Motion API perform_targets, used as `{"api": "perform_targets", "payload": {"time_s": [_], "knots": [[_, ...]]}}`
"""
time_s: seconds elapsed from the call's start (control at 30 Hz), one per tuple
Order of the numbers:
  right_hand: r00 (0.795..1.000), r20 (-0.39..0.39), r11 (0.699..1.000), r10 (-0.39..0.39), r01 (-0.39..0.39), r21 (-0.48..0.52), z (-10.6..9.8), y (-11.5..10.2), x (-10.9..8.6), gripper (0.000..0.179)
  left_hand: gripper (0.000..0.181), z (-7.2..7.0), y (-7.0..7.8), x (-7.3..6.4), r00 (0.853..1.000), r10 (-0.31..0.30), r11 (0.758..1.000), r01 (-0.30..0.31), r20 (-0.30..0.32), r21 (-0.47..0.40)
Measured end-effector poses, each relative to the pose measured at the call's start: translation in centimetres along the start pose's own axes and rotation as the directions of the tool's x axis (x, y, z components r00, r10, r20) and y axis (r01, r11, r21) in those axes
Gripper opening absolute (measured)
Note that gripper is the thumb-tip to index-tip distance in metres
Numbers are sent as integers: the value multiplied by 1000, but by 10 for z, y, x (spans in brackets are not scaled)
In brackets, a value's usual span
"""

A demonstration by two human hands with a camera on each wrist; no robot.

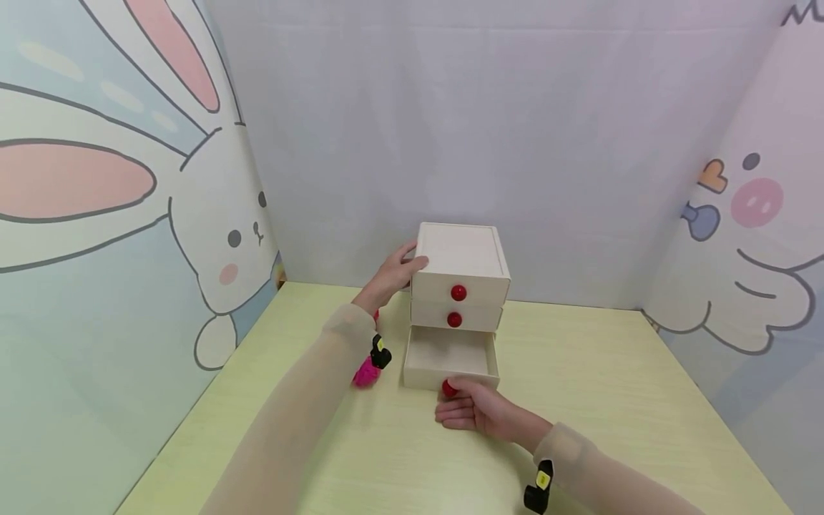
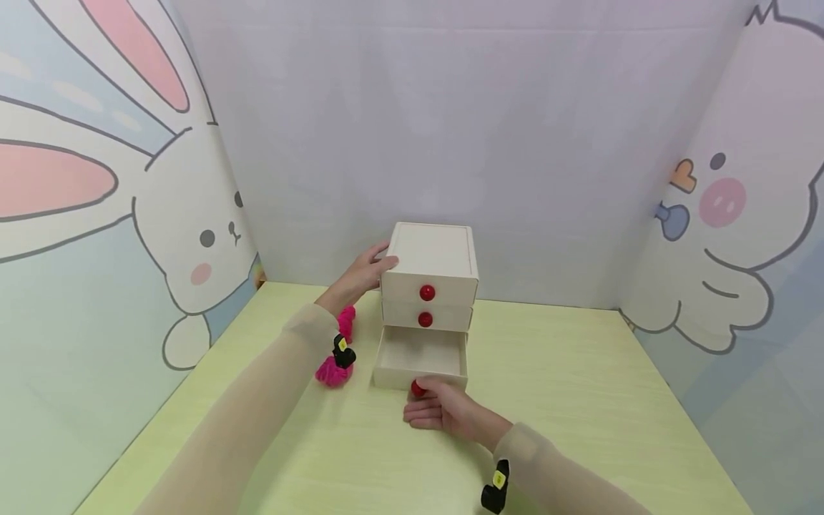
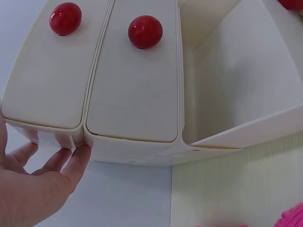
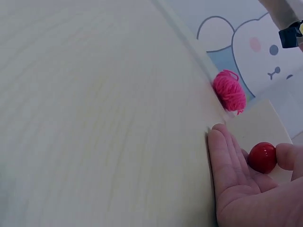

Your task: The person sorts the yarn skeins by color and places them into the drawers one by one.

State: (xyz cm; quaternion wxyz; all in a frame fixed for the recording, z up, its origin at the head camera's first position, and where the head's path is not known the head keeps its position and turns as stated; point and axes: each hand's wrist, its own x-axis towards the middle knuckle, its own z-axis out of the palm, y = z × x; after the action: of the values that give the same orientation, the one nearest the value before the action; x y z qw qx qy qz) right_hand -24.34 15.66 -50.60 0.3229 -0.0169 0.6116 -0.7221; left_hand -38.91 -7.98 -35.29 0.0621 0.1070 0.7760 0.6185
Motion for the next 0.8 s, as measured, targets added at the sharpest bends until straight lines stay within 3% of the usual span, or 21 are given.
{"api": "perform_targets", "payload": {"time_s": [0.47,0.67,0.8], "knots": [[996,64,996,58,-54,-65,0,3,-20,67,69,2,-1,0,1000,-1,1000,1,-7,5],[991,113,971,75,-47,-236,-17,-11,-45,53,69,2,0,-1,1000,6,1000,-6,-8,-4],[991,116,913,64,-11,-408,-38,-34,-66,47,69,1,0,-1,1000,3,1000,-3,-9,-1]]}}
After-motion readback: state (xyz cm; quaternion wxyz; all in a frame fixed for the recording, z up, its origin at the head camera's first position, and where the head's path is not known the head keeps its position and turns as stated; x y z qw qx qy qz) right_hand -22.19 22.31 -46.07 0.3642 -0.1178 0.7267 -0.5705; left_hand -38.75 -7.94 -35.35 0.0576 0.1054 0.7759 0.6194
